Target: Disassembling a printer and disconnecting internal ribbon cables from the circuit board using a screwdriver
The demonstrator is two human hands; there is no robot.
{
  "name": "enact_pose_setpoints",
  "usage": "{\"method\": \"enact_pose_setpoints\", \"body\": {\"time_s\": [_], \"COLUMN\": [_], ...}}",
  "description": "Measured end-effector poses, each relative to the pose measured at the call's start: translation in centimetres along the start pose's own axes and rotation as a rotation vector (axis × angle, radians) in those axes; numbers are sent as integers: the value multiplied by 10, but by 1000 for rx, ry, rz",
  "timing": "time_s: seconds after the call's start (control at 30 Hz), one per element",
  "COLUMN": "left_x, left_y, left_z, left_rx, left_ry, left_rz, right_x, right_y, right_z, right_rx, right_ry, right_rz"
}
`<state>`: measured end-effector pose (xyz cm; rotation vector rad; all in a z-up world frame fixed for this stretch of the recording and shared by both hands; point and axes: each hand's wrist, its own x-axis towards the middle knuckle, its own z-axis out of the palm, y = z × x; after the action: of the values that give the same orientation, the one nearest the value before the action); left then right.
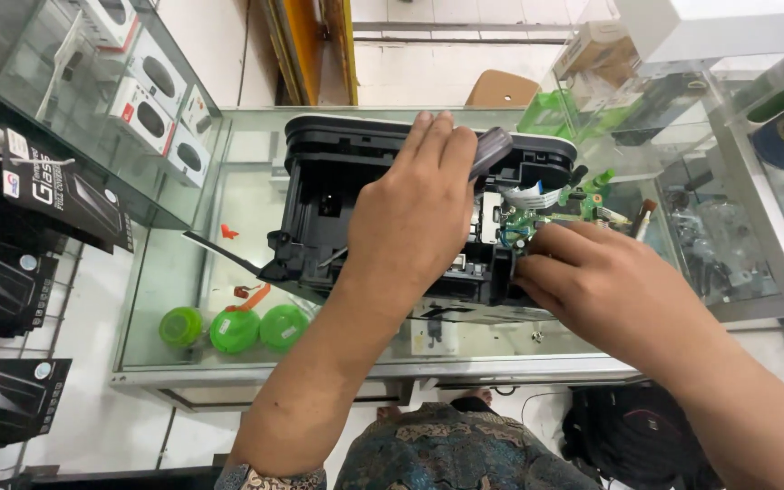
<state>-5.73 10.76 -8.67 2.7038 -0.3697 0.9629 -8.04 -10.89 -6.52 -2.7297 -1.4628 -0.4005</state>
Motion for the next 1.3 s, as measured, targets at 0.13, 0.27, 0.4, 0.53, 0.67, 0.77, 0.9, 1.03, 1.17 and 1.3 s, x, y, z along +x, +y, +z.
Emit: {"method": "enact_pose_setpoints", "body": {"time_s": [0.13, 0.27, 0.4, 0.53, 0.67, 0.77, 0.9, 1.03, 1.17, 1.3], "left_x": [1, 2, 4, 4, 3, 4, 5, 5, 7, 8], "left_y": [-3, -2, -4, -3, -4, -3, -1, -1, 2, 2], "left_z": [4, -1, -2, -6, -4, -7, -14, -15, -21, -23], "left_rx": [5, -33, -60, -69, -37, -44, -21, -8, -29, -17], "left_ry": [-17, -49, -60, -75, -78, -108, -152, -164, -149, -164], "left_rz": [15, -4, -7, 9, 4, -6, -34, -24, 13, 27], "right_x": [1, 3, 9, 10, 10, 9, 9, 8, -8, -78], "right_y": [0, -1, 1, 5, 2, 5, 2, -4, 17, 55], "right_z": [3, 4, 1, 1, 8, 11, 17, 16, -1, 23], "right_rx": [-5, 39, 55, -44, -11, 163, 386, 388, 627, 956], "right_ry": [-79, -16, 39, 38, 72, 88, 156, 173, 228, 492], "right_rz": [37, 54, 19, 40, 58, 83, 150, 264, 137, 243]}}
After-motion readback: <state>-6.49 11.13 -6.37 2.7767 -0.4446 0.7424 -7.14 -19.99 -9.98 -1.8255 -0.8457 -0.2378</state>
